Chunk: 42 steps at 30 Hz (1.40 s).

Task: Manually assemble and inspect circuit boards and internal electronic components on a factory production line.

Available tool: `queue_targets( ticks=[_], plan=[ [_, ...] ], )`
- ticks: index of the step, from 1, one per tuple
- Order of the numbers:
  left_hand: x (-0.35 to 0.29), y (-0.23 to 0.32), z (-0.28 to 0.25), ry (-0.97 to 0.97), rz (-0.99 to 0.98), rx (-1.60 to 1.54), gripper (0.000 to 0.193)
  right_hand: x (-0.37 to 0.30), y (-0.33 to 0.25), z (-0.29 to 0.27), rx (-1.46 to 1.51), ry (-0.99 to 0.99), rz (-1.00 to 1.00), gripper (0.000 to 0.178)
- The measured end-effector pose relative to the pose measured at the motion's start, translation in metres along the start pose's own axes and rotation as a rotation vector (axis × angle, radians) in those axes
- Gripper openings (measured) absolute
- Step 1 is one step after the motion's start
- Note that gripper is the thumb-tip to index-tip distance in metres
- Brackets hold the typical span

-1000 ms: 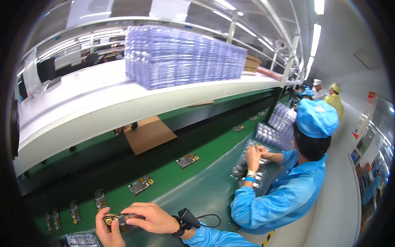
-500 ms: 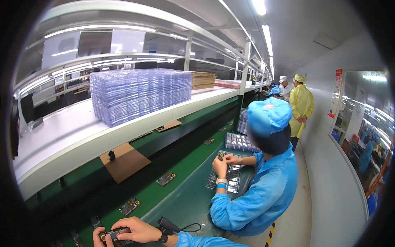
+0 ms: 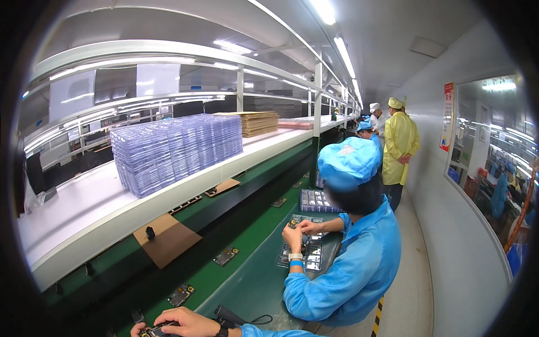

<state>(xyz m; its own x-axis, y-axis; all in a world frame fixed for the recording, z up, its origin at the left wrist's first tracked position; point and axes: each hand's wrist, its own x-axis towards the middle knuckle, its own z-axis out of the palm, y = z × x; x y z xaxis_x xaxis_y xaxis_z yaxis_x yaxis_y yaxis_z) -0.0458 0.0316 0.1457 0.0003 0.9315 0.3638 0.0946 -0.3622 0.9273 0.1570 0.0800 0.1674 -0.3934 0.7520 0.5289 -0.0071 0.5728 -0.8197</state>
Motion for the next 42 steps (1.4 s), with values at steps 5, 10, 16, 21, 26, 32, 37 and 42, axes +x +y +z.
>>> queue_targets(
  ticks=[5,10,16,21,26,32,37,42],
  plan=[
    [0.0,-0.015,0.001,0.032,0.025,0.0,0.039,0.0,-0.008,0.002,-0.067,0.01,-0.042,0.018],
    [0.001,0.002,0.008,0.03,-0.014,-0.014,0.04,0.002,-0.008,0.0,-0.072,0.018,-0.052,0.021],
    [0.0,-0.004,0.003,-0.096,-0.058,-0.15,0.041,-0.001,-0.004,-0.002,-0.049,0.002,0.001,0.027],
    [-0.003,-0.002,0.005,-0.044,-0.04,-0.135,0.039,-0.003,-0.005,-0.002,-0.005,-0.004,0.008,0.022],
    [0.0,0.014,0.003,-0.122,-0.066,-0.071,0.032,-0.001,0.023,-0.003,0.034,-0.014,-0.062,0.021],
    [0.012,-0.018,0.0,-0.006,-0.086,-0.027,0.028,0.007,0.032,0.001,-0.101,0.03,0.045,0.034],
    [0.03,-0.054,0.042,0.451,0.103,0.294,0.024,-0.005,0.103,-0.005,-0.058,0.321,0.346,0.084],
    [0.023,-0.091,0.054,0.384,0.275,0.47,0.023,-0.012,0.136,0.004,1.086,0.012,0.832,0.074]
  ],
)
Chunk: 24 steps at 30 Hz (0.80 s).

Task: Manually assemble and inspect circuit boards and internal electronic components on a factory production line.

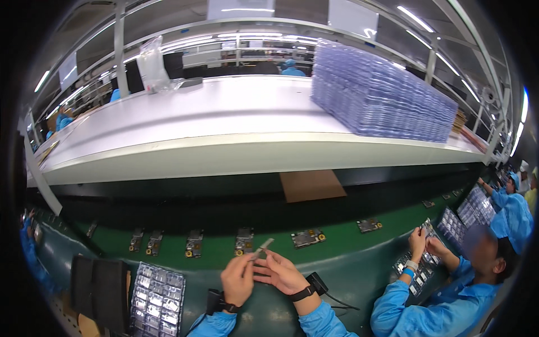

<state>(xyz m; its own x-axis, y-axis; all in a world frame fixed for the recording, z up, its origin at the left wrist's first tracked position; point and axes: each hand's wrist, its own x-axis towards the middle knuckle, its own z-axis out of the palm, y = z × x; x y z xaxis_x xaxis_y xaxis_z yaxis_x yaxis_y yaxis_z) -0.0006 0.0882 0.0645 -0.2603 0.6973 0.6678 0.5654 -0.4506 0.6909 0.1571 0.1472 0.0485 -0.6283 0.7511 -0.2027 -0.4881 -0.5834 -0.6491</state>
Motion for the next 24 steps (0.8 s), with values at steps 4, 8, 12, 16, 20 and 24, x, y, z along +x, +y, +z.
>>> queue_targets(
  ticks=[4,8,12,16,20,24],
  plan=[
    [-0.011,-0.006,0.011,-0.133,0.027,-0.119,0.031,0.007,0.004,-0.007,0.002,-0.082,-0.035,0.045],
    [0.011,-0.017,-0.002,-0.27,0.14,-0.118,0.038,0.007,-0.008,-0.014,-0.085,0.046,-0.142,0.048],
    [0.017,-0.069,-0.023,-0.206,0.158,0.006,0.043,0.012,-0.008,-0.009,-0.258,0.183,-0.192,0.056],
    [0.024,-0.104,-0.029,0.096,-0.236,0.761,0.052,0.018,0.003,-0.024,-0.444,0.149,-0.221,0.063],
    [0.014,-0.138,-0.044,0.034,-0.517,0.9,0.069,0.022,0.015,-0.013,-0.8,0.138,-0.331,0.072],
    [0.022,-0.128,-0.047,0.258,-0.498,0.5,0.062,0.032,0.015,-0.008,-1.36,0.221,-0.513,0.077]
  ],
)
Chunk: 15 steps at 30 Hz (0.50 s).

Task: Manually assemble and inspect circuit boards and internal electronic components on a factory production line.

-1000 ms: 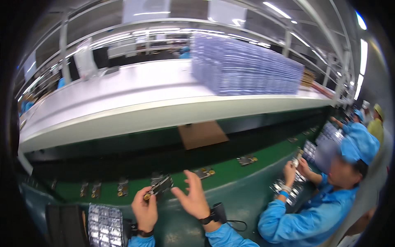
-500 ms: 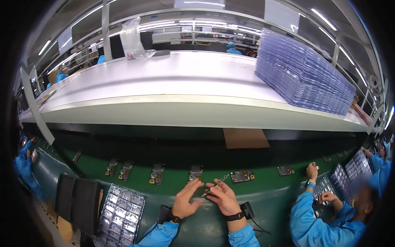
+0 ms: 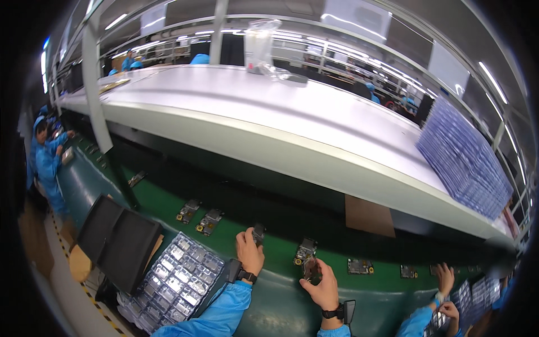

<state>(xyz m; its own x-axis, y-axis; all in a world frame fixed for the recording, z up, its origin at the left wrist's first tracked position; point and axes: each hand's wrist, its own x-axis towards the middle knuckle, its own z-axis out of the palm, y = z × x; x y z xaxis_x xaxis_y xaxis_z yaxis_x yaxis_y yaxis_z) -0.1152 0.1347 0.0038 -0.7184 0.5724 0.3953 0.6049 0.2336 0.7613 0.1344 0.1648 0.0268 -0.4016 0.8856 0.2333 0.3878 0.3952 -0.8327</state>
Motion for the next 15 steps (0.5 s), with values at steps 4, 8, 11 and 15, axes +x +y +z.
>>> queue_targets(
  ticks=[4,8,11,15],
  plan=[
    [0.011,0.006,-0.016,0.222,0.036,-0.365,0.036,0.035,-0.011,0.022,-0.368,0.023,-0.246,0.076],
    [0.012,0.055,-0.058,0.16,-0.009,-0.829,0.037,0.096,-0.025,0.069,-0.49,-0.202,-0.361,0.06],
    [-0.011,0.119,-0.075,-0.141,-0.123,-1.41,0.042,0.137,0.039,0.083,0.395,-0.271,-0.113,0.056],
    [-0.044,0.126,-0.103,-0.307,-0.097,-1.5,0.046,0.134,-0.065,0.153,-0.465,-0.338,-0.602,0.051]
  ],
)
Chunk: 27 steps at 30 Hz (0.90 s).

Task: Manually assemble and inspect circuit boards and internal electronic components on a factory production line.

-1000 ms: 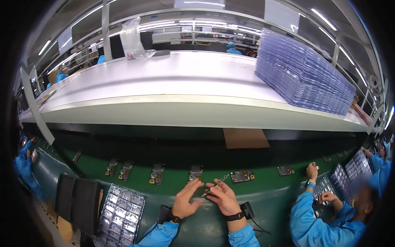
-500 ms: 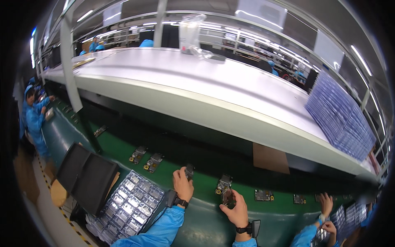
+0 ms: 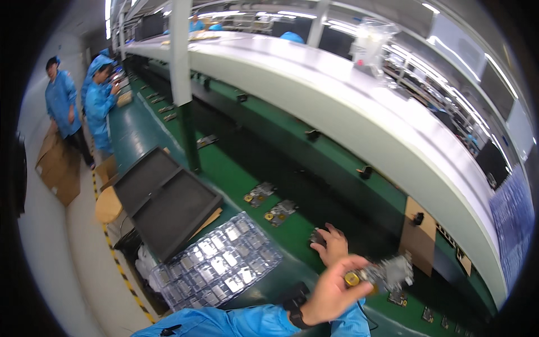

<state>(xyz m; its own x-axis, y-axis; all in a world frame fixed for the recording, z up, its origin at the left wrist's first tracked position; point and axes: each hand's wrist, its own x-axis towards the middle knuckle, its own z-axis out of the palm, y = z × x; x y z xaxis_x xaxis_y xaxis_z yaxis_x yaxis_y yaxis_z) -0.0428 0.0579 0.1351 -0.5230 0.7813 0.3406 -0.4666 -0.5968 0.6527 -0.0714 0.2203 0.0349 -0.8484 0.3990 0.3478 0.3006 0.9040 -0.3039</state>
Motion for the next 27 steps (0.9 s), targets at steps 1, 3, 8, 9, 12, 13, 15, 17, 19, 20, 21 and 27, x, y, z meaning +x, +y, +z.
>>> queue_targets(
  ticks=[1,3,8,9,12,13,15,17,19,20,21,27],
  plan=[
    [-0.005,0.005,0.012,-0.058,-0.015,0.047,0.045,0.004,-0.021,-0.012,0.097,0.003,-0.033,0.048],
    [-0.019,0.012,0.025,-0.178,-0.002,0.09,0.044,0.01,-0.076,-0.019,0.241,-0.014,-0.171,0.039],
    [-0.049,0.065,0.047,-0.287,-0.029,0.049,0.037,0.004,-0.184,0.003,0.462,-0.231,-0.545,0.026],
    [-0.055,0.067,0.047,-0.299,-0.028,0.044,0.037,0.002,-0.199,0.011,0.48,-0.262,-0.593,0.025],
    [-0.071,0.078,0.049,-0.33,-0.026,0.065,0.036,-0.001,-0.234,0.032,0.511,-0.352,-0.682,0.025],
    [-0.073,0.082,0.049,-0.332,-0.028,0.038,0.036,0.0,-0.241,0.039,0.498,-0.353,-0.689,0.025],
    [-0.081,0.092,0.049,-0.324,-0.021,0.032,0.036,0.001,-0.265,0.057,0.481,-0.355,-0.701,0.025],
    [-0.088,0.099,0.049,-0.308,0.012,-0.022,0.038,0.003,-0.284,0.079,0.441,-0.364,-0.697,0.024],
    [-0.091,0.108,0.046,-0.294,0.045,0.005,0.038,0.007,-0.297,0.097,0.306,-0.415,-0.629,0.023],
    [-0.092,0.111,0.043,-0.266,0.079,0.03,0.037,0.008,-0.303,0.1,0.303,-0.406,-0.636,0.023],
    [-0.092,0.112,0.04,-0.272,0.104,0.037,0.037,0.009,-0.307,0.103,0.262,-0.426,-0.607,0.024],
    [-0.08,0.111,0.034,-0.274,0.035,-0.118,0.037,0.019,-0.305,0.097,0.365,-0.271,-0.611,0.025]
  ],
)
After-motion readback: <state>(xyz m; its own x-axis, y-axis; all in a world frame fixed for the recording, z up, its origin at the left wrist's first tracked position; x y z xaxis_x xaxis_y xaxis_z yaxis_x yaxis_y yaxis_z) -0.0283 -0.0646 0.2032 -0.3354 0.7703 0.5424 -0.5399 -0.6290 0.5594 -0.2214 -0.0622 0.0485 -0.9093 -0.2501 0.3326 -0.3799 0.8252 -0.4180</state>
